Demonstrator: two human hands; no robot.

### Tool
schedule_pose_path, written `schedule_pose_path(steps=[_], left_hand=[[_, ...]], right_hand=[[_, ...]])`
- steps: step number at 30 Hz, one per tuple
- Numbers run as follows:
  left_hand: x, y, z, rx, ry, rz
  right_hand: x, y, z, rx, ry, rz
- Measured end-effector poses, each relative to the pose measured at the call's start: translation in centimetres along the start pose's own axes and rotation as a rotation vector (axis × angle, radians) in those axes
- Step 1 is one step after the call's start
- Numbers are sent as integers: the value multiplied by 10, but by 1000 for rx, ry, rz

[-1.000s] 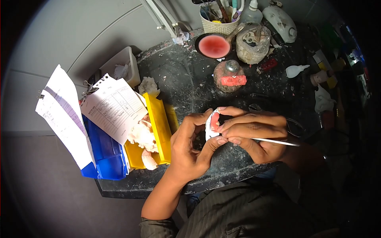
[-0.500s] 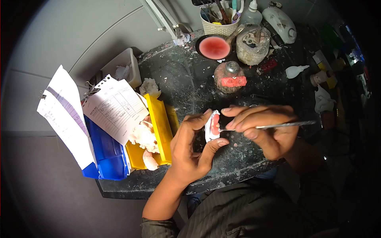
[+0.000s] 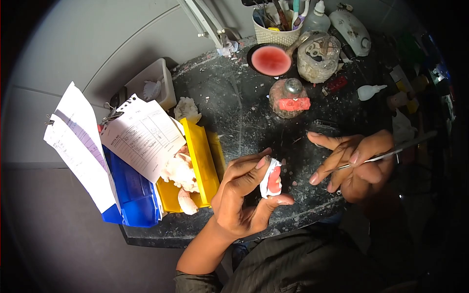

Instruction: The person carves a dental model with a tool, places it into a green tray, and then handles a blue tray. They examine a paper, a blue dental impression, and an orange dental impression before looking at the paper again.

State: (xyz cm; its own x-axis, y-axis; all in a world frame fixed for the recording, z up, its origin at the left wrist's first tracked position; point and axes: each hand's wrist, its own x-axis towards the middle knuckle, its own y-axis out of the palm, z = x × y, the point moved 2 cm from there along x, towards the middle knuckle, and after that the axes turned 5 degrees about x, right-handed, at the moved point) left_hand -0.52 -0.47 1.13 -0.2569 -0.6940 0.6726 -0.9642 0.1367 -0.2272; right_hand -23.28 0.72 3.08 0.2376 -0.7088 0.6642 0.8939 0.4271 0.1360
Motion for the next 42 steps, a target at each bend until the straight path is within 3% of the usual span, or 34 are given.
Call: schedule_pose_path(steps=[2, 4, 6, 8, 10, 15, 25, 27, 30, 36, 39, 42], left_hand=[[-2, -2, 0, -1, -8, 2], [-5, -4, 0, 17, -46, 134], [-2, -6, -4, 58, -68, 152], [-1, -6, -4, 99, -91, 170], [-2, -4, 0, 71, -70, 158], [-1, -4, 1, 79, -78, 174], [3, -4, 1, 117, -68, 97], [3, -4, 2, 123, -75, 96], [4, -4, 1, 124, -72, 97], [5, -5, 0, 120, -34, 95], [1, -8, 2, 139, -57, 221], [1, -5, 3, 108, -91, 209]], right_hand=[[0, -2, -4, -50, -3, 86], [4, 14, -4, -272, -35, -22], [8, 24, 2, -280, -32, -76], [13, 26, 5, -486, 57, 71], [23, 30, 2, -558, -109, 82], [15, 33, 5, -567, -5, 108], [13, 34, 2, -580, -85, 142], [13, 33, 7, -580, 25, 290], [11, 33, 1, -492, -32, 160], [14, 35, 2, -545, -3, 175], [14, 35, 6, -581, 36, 251], [12, 34, 2, -516, 4, 146]])
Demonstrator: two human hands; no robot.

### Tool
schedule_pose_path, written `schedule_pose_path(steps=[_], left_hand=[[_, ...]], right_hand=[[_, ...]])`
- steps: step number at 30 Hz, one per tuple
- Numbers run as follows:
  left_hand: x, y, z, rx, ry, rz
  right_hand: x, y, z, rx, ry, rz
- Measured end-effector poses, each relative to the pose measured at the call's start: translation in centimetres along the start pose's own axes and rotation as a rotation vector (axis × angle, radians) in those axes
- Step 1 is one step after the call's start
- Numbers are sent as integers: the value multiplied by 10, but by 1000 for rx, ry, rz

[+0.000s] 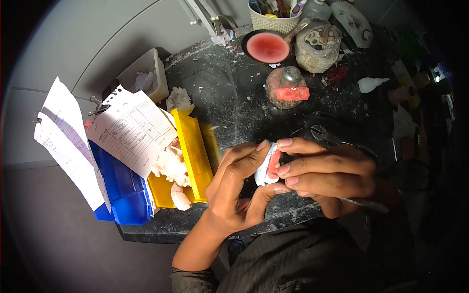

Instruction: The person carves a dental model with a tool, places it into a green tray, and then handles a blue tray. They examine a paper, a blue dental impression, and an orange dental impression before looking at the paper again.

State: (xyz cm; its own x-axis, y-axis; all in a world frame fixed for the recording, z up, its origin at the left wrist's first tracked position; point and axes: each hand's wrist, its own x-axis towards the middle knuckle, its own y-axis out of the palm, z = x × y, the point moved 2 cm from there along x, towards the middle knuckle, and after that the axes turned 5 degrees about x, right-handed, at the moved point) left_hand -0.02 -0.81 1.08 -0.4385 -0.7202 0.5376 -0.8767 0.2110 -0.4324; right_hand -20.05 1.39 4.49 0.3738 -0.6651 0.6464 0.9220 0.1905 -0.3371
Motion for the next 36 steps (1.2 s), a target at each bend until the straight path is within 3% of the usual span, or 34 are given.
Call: schedule_pose_path(steps=[2, 17, 20, 26, 31, 33, 36], left_hand=[[4, 2, -2, -4, 46, -100], [5, 1, -2, -15, -22, -70], [3, 2, 0, -19, -47, -83], [5, 1, -2, -4, -29, -74], [4, 1, 3, 22, -11, -77], [7, 0, 1, 29, -12, -68], [11, -1, -2, 51, 20, -40]], right_hand=[[-2, 0, -4, -22, -3, -8], [1, 4, -3, -26, -8, -64], [1, 3, -3, 7, 6, 13], [1, 4, -5, -14, 6, -83], [1, 3, -3, -11, -29, 39], [3, 4, -3, 64, 16, -94], [4, 3, -4, -7, 35, -89]])
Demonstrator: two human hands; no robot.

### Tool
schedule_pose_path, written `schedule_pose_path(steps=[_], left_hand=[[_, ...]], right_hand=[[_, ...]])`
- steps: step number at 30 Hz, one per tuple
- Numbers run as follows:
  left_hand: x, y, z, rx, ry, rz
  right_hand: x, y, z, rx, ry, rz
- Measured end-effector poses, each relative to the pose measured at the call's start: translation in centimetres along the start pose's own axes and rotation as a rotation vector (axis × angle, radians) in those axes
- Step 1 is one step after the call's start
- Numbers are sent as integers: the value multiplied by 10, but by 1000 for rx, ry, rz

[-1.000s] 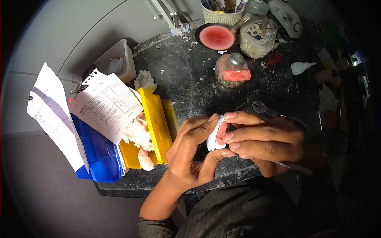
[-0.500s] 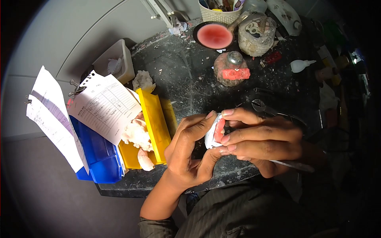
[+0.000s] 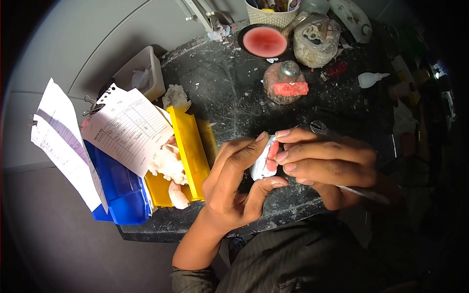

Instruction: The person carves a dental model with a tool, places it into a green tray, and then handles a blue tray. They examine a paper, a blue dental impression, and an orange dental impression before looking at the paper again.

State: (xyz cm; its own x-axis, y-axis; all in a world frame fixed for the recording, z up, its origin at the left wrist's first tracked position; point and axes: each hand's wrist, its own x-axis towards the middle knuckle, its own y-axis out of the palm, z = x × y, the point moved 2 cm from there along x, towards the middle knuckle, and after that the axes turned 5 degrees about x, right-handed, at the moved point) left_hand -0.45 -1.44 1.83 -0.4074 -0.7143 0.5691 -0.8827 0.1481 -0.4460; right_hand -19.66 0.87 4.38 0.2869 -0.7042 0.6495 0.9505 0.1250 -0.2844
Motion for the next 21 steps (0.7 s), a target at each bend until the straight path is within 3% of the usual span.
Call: schedule_pose_path(steps=[6, 10, 13, 17, 21], left_hand=[[-1, 1, 5, -12, 5, -37], [-4, -1, 4, -33, -15, 20], [-9, -1, 7, -96, -66, 52], [-4, 1, 3, -167, -88, -16], [-5, 0, 3, -191, -116, -10]], right_hand=[[-3, 1, 0, -32, -45, 91], [-4, -2, -2, -3, 37, -4], [-2, -1, 0, -5, -41, 130], [-2, -3, -2, 68, 13, 19], [0, 0, -2, 51, -14, 53]])
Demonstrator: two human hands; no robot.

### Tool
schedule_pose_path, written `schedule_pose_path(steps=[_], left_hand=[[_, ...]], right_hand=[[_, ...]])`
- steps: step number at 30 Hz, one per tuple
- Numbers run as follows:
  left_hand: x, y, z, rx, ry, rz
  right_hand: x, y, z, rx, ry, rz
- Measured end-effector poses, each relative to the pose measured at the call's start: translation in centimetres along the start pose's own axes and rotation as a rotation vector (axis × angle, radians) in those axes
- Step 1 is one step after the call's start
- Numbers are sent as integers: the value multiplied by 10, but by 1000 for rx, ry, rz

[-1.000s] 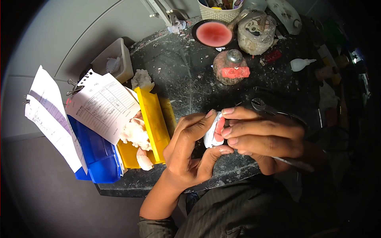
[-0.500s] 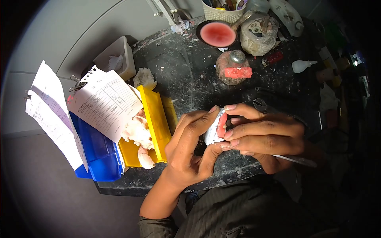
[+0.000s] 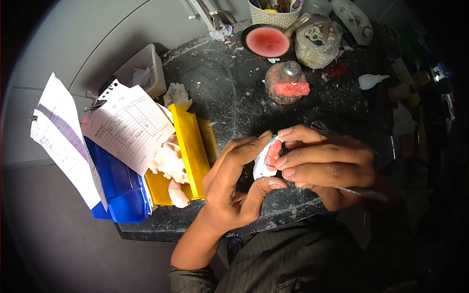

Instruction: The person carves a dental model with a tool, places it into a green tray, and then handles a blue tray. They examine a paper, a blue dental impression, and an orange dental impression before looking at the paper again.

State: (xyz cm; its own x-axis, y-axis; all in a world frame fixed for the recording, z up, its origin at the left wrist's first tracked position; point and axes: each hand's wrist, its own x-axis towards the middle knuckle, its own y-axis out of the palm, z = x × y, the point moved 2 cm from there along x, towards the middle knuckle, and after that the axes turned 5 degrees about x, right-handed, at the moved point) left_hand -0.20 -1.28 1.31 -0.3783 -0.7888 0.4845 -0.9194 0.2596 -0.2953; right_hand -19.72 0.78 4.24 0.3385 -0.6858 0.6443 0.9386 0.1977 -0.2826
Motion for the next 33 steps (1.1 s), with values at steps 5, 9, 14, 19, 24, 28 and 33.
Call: schedule_pose_path(steps=[5, 9, 14, 19, 24, 28, 33], left_hand=[[1, 0, -2, -14, -38, 4], [-1, 0, 1, -37, -24, 6], [0, 0, -2, -215, -118, 16], [-6, -4, 1, -269, -189, 78], [-4, 3, -2, -466, -160, -58], [2, -5, 0, -352, -25, 108], [-6, -1, 0, -496, -80, 46]], right_hand=[[-1, 0, -1, -20, -21, 3], [1, 2, -2, 16, -48, -46], [1, -12, -4, 26, -123, 0], [-5, -28, -4, -112, -58, -88], [-15, -27, -3, 79, 6, -192], [-20, -25, -6, 177, 16, -169], [-24, -30, -6, 221, 52, -119]])
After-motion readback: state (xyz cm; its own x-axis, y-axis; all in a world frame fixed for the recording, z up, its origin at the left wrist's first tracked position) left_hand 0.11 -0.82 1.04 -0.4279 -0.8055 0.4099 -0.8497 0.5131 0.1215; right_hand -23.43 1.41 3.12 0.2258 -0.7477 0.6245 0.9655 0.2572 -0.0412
